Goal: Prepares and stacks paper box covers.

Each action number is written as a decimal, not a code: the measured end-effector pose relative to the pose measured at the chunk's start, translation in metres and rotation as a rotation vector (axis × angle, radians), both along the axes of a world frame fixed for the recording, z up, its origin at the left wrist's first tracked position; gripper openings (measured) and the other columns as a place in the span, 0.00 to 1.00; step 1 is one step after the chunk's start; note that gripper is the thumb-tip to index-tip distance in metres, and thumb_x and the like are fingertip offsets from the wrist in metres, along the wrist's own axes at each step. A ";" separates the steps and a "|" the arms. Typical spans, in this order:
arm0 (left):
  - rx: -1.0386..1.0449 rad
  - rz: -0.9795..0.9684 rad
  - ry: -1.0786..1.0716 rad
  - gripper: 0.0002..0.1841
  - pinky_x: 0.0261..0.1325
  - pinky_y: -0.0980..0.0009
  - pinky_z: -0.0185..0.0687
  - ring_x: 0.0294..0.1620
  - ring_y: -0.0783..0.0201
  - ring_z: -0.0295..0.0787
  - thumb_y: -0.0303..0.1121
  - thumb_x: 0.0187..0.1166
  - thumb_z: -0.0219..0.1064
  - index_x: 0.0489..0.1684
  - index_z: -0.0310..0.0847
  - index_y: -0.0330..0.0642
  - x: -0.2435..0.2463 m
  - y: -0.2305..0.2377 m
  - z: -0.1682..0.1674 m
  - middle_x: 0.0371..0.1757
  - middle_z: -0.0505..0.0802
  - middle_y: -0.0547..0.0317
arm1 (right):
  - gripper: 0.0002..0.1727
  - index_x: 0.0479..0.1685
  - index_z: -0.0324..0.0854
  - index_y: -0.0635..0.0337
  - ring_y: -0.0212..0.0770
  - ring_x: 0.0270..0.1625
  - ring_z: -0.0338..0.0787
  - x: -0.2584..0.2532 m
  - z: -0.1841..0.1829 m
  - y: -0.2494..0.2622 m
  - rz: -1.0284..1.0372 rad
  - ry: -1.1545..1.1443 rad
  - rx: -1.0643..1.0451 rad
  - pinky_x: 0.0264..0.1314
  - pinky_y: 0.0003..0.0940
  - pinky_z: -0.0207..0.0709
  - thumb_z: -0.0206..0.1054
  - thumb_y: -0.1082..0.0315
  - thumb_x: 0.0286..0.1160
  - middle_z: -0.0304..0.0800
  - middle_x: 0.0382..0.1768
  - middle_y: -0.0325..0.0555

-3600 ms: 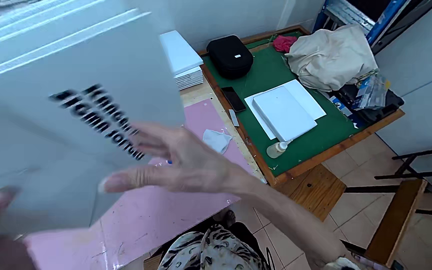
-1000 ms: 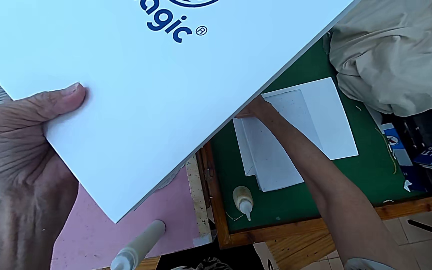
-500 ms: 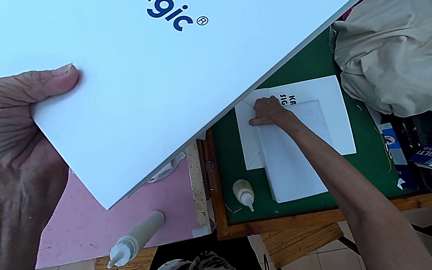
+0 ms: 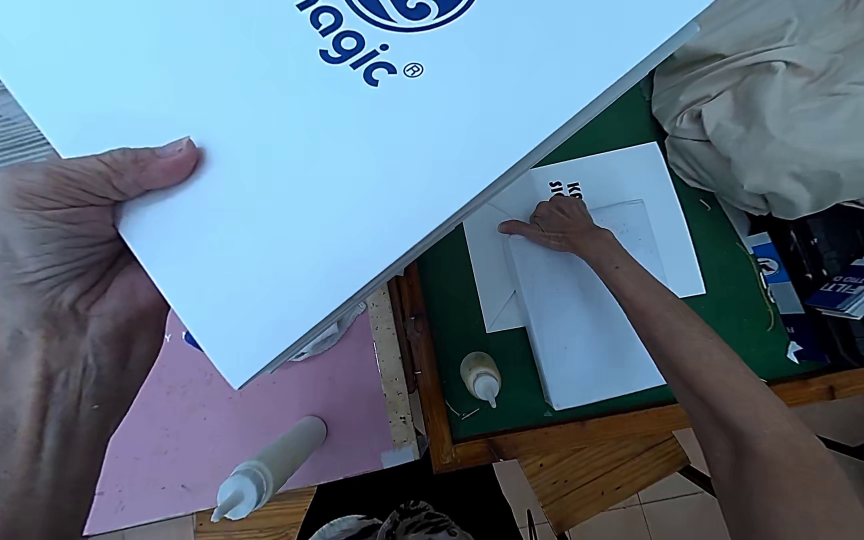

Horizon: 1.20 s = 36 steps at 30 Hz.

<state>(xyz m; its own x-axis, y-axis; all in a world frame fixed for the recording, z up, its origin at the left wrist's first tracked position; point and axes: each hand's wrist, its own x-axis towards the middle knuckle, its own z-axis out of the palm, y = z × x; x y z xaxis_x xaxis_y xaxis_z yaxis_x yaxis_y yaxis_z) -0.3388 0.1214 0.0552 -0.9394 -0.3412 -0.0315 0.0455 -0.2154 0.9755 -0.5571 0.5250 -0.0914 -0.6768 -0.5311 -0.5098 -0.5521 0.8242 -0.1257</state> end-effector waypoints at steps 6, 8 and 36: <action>0.075 -0.142 0.081 0.19 0.69 0.50 0.85 0.65 0.49 0.90 0.22 0.78 0.67 0.68 0.75 0.33 -0.021 0.016 0.002 0.62 0.90 0.40 | 0.48 0.20 0.80 0.78 0.75 0.42 0.89 0.036 0.009 0.036 -0.071 0.195 -0.256 0.44 0.69 0.73 0.48 0.33 0.85 0.86 0.28 0.74; 0.049 0.136 -0.055 0.09 0.52 0.65 0.95 0.48 0.64 0.97 0.19 0.80 0.59 0.51 0.77 0.41 -0.026 0.077 0.032 0.45 0.96 0.56 | 0.46 0.16 0.76 0.77 0.78 0.39 0.89 0.044 0.031 0.045 -0.142 0.284 -0.317 0.40 0.72 0.72 0.44 0.39 0.89 0.84 0.24 0.74; 0.376 -0.231 -0.533 0.17 0.40 0.70 0.94 0.35 0.67 0.96 0.10 0.72 0.61 0.51 0.73 0.42 -0.071 0.227 -0.138 0.37 0.96 0.59 | 0.49 0.31 0.82 0.65 0.48 0.37 0.90 0.217 0.120 0.164 -0.086 0.917 -0.718 0.52 0.41 0.76 0.31 0.28 0.85 0.91 0.28 0.59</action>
<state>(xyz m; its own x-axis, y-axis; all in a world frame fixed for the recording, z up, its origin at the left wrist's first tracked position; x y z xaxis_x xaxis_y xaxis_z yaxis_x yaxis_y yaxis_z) -0.4100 0.3487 -0.0831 -0.8102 -0.0094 -0.5861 -0.5074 -0.4894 0.7092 -0.3403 0.6886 0.0289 -0.6831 -0.4336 0.5877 -0.6238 0.7649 -0.1607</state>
